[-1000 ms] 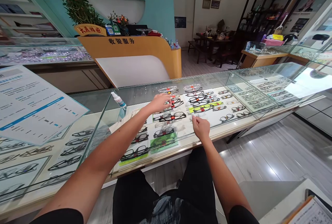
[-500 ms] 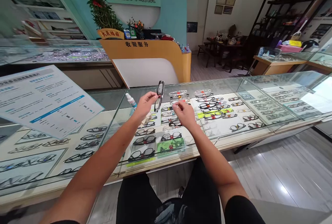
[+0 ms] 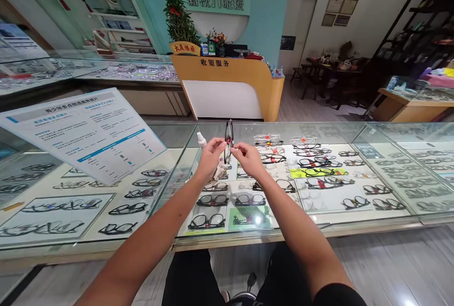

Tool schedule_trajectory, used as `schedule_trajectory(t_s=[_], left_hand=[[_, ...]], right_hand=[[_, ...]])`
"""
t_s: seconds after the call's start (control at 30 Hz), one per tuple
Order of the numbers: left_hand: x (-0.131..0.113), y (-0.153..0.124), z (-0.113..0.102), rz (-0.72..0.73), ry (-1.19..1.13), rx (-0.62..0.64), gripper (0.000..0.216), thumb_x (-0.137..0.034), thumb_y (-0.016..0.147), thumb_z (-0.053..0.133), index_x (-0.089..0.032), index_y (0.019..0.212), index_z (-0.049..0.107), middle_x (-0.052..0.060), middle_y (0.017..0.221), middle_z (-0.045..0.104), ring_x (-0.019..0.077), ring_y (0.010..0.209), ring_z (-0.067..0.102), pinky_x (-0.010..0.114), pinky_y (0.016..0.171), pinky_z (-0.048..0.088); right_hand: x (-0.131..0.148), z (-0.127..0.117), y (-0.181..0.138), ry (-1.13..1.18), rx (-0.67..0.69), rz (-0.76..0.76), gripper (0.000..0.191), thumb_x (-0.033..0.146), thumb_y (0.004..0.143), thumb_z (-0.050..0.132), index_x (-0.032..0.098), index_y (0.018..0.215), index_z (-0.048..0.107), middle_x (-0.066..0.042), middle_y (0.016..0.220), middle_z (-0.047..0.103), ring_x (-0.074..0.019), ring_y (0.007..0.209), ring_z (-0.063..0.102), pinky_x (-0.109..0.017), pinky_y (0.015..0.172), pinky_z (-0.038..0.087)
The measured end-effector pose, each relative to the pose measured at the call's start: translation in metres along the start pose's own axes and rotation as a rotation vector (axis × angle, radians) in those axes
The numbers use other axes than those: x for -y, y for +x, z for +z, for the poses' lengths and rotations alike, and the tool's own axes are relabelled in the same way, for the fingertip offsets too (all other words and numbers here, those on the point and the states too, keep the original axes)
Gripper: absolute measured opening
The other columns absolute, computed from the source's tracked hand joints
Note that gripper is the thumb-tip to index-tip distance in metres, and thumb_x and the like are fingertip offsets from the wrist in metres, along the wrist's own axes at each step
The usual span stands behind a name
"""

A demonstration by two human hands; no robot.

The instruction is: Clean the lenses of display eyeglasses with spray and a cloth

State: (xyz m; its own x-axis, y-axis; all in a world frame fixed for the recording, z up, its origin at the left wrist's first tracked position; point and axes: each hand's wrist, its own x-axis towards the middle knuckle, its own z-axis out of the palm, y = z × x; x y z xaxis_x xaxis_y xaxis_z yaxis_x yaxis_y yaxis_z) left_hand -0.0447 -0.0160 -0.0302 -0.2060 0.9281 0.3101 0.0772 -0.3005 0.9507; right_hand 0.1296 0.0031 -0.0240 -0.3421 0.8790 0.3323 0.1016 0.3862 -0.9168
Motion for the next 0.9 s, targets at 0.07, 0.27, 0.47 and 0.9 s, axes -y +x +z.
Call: schedule_trajectory(t_s=[0.07,0.27,0.47,0.9], left_hand=[[-0.002,-0.002,0.0,-0.023,0.002,0.028,0.037,-0.059,0.091,0.078,-0.024,0.097,0.067,0.008,0.114,0.077,0.0253,0.109,0.072,0.038,0.094,0.06],[-0.003,-0.004,0.0,-0.071,-0.056,0.091,0.044,-0.064,0.085,0.084,-0.024,0.096,0.071,0.004,0.098,0.076,0.0213,0.095,0.071,0.037,0.093,0.061],[-0.002,-0.004,-0.001,-0.142,-0.121,0.108,0.051,-0.067,0.079,0.09,-0.023,0.102,0.08,0.008,0.111,0.084,0.0237,0.102,0.076,0.036,0.091,0.064],[0.002,0.005,-0.007,-0.183,-0.07,0.078,0.061,-0.075,0.073,0.091,-0.022,0.102,0.079,0.01,0.114,0.084,0.0276,0.105,0.077,0.04,0.085,0.068]], right_hand=[[-0.001,-0.003,-0.002,0.011,0.027,-0.005,0.055,0.077,0.091,0.069,0.022,0.088,0.069,0.007,0.063,0.039,-0.0145,0.061,0.032,-0.032,0.061,0.026],[0.0,-0.014,-0.002,0.042,0.095,0.028,0.061,0.084,0.086,0.072,0.022,0.086,0.07,0.005,0.064,0.042,-0.0142,0.062,0.032,-0.032,0.06,0.025],[0.002,-0.021,-0.003,0.021,0.086,0.012,0.057,0.078,0.089,0.074,0.022,0.087,0.072,0.005,0.065,0.042,-0.0144,0.063,0.033,-0.032,0.062,0.026],[-0.004,-0.043,0.0,-0.211,-0.279,-0.016,0.036,0.053,0.101,0.064,0.02,0.099,0.076,0.0,0.066,0.067,-0.0167,0.057,0.052,-0.033,0.063,0.039]])
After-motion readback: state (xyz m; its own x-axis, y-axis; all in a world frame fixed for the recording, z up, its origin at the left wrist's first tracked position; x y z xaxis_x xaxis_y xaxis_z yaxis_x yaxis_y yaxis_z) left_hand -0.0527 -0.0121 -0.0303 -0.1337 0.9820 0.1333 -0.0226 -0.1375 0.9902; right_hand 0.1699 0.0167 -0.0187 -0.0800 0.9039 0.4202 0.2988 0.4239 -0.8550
